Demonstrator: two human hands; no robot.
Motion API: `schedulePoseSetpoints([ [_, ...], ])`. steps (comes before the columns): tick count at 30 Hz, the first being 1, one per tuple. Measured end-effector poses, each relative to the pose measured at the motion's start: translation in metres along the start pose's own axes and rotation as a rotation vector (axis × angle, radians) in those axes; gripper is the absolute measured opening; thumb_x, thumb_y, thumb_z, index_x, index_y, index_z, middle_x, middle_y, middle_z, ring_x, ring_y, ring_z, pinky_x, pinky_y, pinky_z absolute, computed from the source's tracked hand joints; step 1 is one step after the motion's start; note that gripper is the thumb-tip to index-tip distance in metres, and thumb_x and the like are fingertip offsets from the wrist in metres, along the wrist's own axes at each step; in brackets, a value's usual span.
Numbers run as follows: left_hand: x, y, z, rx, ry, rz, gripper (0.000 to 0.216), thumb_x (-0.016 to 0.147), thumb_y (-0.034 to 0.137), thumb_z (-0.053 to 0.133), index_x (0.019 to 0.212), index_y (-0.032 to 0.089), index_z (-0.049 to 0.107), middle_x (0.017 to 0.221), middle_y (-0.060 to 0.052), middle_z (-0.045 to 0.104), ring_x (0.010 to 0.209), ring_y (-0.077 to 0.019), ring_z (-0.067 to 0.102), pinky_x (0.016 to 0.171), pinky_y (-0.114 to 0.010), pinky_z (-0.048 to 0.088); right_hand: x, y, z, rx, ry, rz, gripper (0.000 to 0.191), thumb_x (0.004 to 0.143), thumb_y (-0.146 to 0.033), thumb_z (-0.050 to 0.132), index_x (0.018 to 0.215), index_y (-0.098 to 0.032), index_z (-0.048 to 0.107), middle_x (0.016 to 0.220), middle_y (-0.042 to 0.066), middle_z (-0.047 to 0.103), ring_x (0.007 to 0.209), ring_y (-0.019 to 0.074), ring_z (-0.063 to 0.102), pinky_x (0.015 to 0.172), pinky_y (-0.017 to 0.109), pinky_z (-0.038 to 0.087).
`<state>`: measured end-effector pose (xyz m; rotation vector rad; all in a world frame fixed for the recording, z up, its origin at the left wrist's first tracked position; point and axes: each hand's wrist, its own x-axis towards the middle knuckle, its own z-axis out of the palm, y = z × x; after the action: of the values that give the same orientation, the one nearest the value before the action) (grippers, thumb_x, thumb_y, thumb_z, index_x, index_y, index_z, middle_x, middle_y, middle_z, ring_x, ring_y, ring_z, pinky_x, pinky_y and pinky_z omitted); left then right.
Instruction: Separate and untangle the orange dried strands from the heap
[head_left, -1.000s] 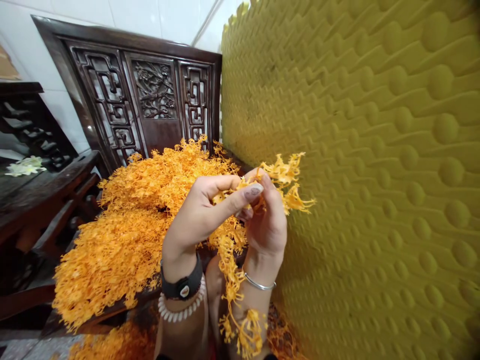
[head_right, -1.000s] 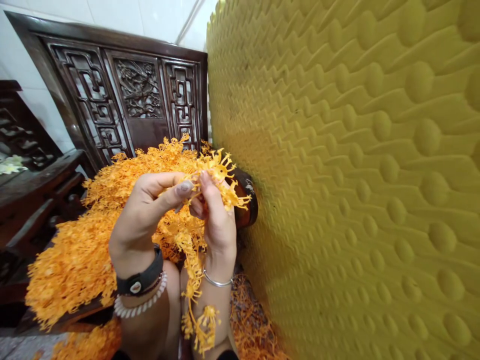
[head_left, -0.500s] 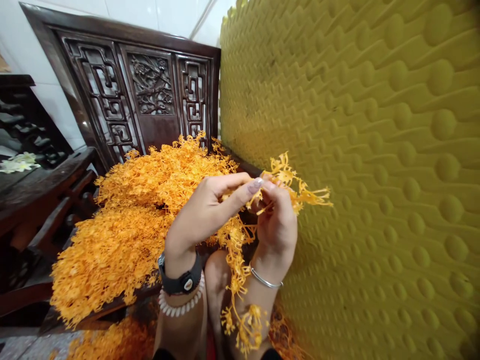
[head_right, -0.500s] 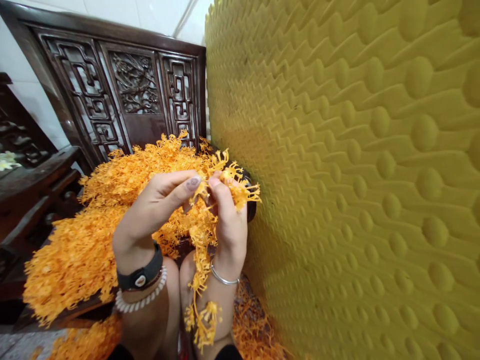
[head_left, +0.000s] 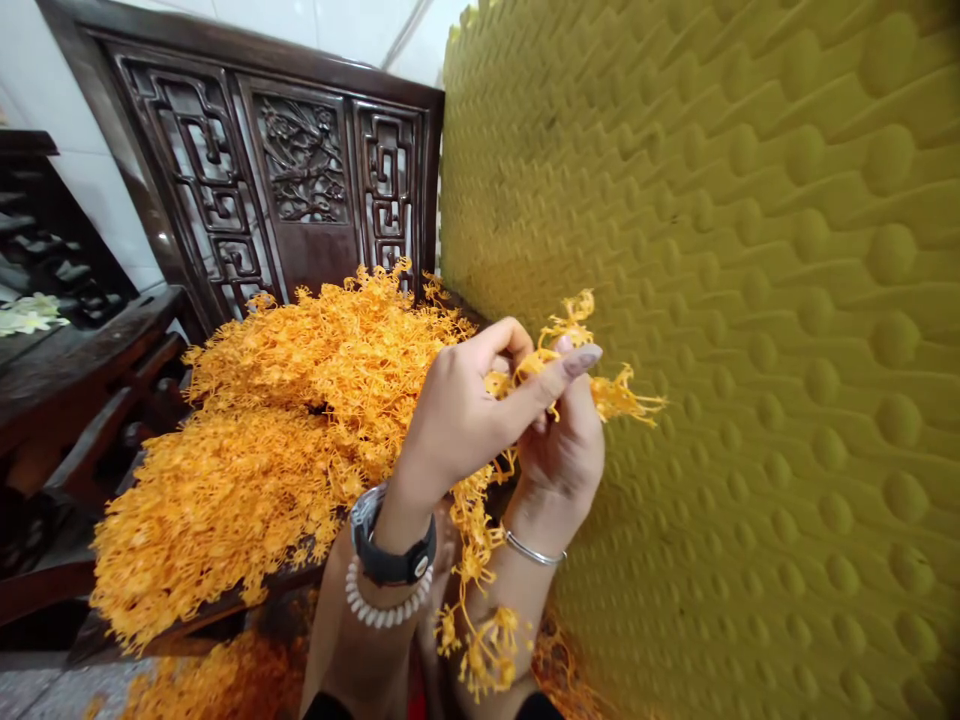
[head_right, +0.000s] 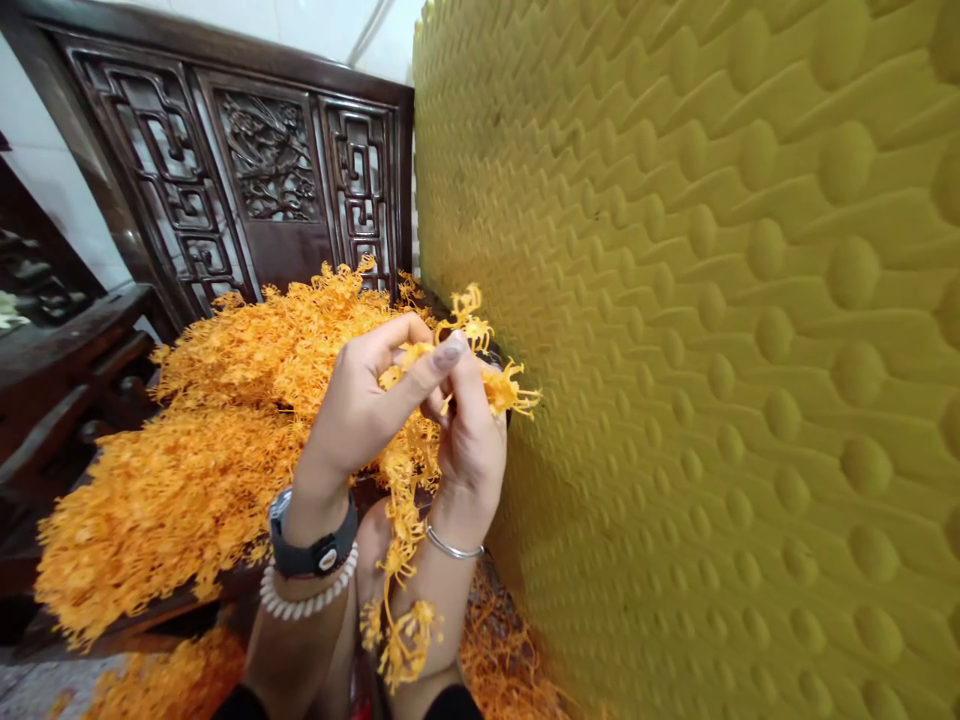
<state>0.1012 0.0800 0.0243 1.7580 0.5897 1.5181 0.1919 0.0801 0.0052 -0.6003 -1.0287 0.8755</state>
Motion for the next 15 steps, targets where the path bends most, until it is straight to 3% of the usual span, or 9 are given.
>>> schedulePoseSetpoints([
  [2,0.0,-0.001,0.0,0.1,0.039,0.021,0.027,0.08,0.045,0.058,0.072,0.02,0.05,0.052,0.005,0.052,0.048,-0.0093,0.048,0.047,-0.024,0.034,0.0,0.001,0.0,0.012,-0.011,0.048,0.035,0.075,-0.045,0.06,0.057,-0.02,0.043,0.047,-0.008,0.031,0.039,0.005,0.023,0.036,0.02,0.021],
  [5,0.002,-0.005,0.002,0.179,0.102,0.113,0.034,0.087,0.042,0.047,0.062,0.02,0.046,0.046,0.005,0.046,0.044,-0.0088,0.044,0.046,-0.025,0.029,0.0,-0.003,0.002,0.051,-0.116,0.121,0.044,0.079,-0.043,0.055,0.05,-0.019,0.032,0.041,-0.009,0.026,0.036,0.004,0.018,0.035,0.019,0.022],
  [9,0.004,-0.009,0.011,0.124,0.239,0.216,0.046,0.091,0.043,0.039,0.051,0.019,0.038,0.041,0.005,0.04,0.039,-0.008,0.036,0.044,-0.027,0.026,0.001,-0.006,0.006,0.147,-0.16,0.13,0.053,0.08,-0.044,0.053,0.047,-0.019,0.019,0.034,-0.01,0.018,0.03,0.0033,0.013,0.031,0.018,0.019],
  [15,0.002,-0.008,0.026,-0.13,0.389,0.052,0.051,0.088,0.057,0.033,0.052,0.02,0.034,0.042,0.004,0.03,0.04,-0.008,0.029,0.04,-0.027,0.024,0.0,-0.003,0.012,0.187,-0.14,-0.001,0.058,0.08,-0.053,0.049,0.048,-0.021,0.013,0.032,-0.011,0.013,0.026,0.0031,0.006,0.025,0.017,0.013],
])
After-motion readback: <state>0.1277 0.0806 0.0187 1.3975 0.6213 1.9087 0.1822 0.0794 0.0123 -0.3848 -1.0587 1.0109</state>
